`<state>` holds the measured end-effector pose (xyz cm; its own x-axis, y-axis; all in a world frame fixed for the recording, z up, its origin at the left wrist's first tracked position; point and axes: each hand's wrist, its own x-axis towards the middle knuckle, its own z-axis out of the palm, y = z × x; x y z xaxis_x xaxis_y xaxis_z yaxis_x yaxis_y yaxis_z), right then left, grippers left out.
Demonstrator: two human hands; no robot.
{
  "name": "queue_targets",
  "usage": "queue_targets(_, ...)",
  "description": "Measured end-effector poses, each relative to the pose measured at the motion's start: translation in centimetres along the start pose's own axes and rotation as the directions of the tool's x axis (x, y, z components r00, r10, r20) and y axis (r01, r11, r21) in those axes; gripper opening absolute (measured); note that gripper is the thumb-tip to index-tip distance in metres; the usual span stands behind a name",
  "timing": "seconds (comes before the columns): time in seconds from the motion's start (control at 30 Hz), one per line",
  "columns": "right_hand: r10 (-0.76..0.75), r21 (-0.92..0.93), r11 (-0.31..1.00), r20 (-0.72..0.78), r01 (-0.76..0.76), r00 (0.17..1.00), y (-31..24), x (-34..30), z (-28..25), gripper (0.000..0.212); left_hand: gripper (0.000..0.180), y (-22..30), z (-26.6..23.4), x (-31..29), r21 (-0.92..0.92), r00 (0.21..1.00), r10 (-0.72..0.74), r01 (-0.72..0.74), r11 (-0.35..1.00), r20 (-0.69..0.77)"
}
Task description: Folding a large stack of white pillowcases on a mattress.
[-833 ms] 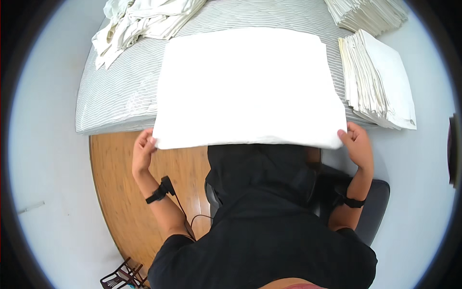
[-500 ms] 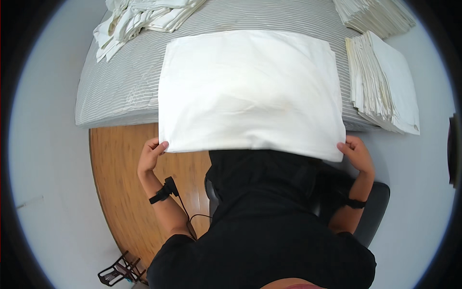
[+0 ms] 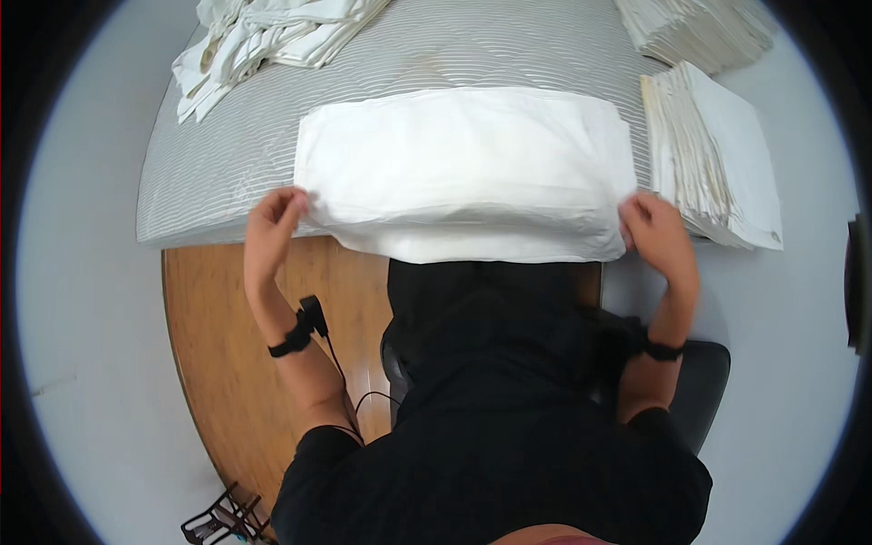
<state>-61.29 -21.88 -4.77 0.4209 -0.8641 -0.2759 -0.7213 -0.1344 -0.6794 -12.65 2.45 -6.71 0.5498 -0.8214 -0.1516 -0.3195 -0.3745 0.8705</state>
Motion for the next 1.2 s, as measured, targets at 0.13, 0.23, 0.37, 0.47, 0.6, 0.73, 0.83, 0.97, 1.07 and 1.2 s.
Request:
queue_targets(0.13,-0.214,-0.338,0.938,-0.377,0.081,0.901,0.4,7.3,0.3,0.030,0.041,2.3,2.8,8.4,0.253,0.979,0.142,-0.103,0.962,-0.145)
queue_targets(0.23,-0.173,-0.483,0.873,-0.437,-0.068,0.883,1.6,11.4,1.1,0.036,0.050,1.0,3.0,13.9,0.405,0.997,0.055,-0.032,0.914,-0.047)
queue_targets(0.37,0.005,-0.411,0.896,-0.370,-0.169,0.929,2.1,14.2,0.0,0.046,0.049,0.4,3.7,16.6,0.426,0.992,0.030,0.024,0.904,-0.119)
queue_targets(0.47,0.015,-0.419,0.892,-0.349,-0.170,0.937,2.0,14.9,-0.1,0.050,0.035,-0.3,3.0,17.3,0.441,0.978,0.141,-0.060,0.895,-0.152)
queue_targets(0.6,0.030,-0.437,0.885,-0.293,-0.162,0.956,2.6,15.6,-1.0,0.046,0.022,0.6,3.5,16.7,0.155,0.997,0.031,-0.020,0.988,-0.067)
queue_targets(0.73,0.019,-0.461,0.875,-0.272,-0.147,0.962,2.6,15.9,-1.5,0.031,0.019,0.4,2.5,15.9,-0.019,0.988,0.080,-0.083,0.996,-0.130)
queue_targets(0.83,-0.037,-0.415,0.900,-0.380,-0.135,0.924,2.1,15.2,-1.2,0.019,0.020,0.3,1.4,14.8,-0.108,0.993,0.048,-0.059,0.992,-0.106)
queue_targets(0.97,-0.174,-0.347,0.938,-0.464,0.002,0.869,1.9,15.6,-1.7,0.014,0.020,0.7,0.7,14.6,-0.108,0.995,-0.018,0.007,0.994,-0.103)
queue_targets(1.07,-0.242,-0.264,0.956,-0.465,0.127,0.852,2.5,17.9,-1.6,0.012,0.019,-0.5,0.5,15.9,-0.002,0.994,-0.033,0.033,0.999,-0.106)
queue_targets(1.2,-0.109,-0.192,0.980,-0.330,0.046,0.938,4.1,20.2,-1.0,0.010,0.017,0.1,1.7,16.0,0.019,0.988,-0.079,0.082,0.996,-0.132)
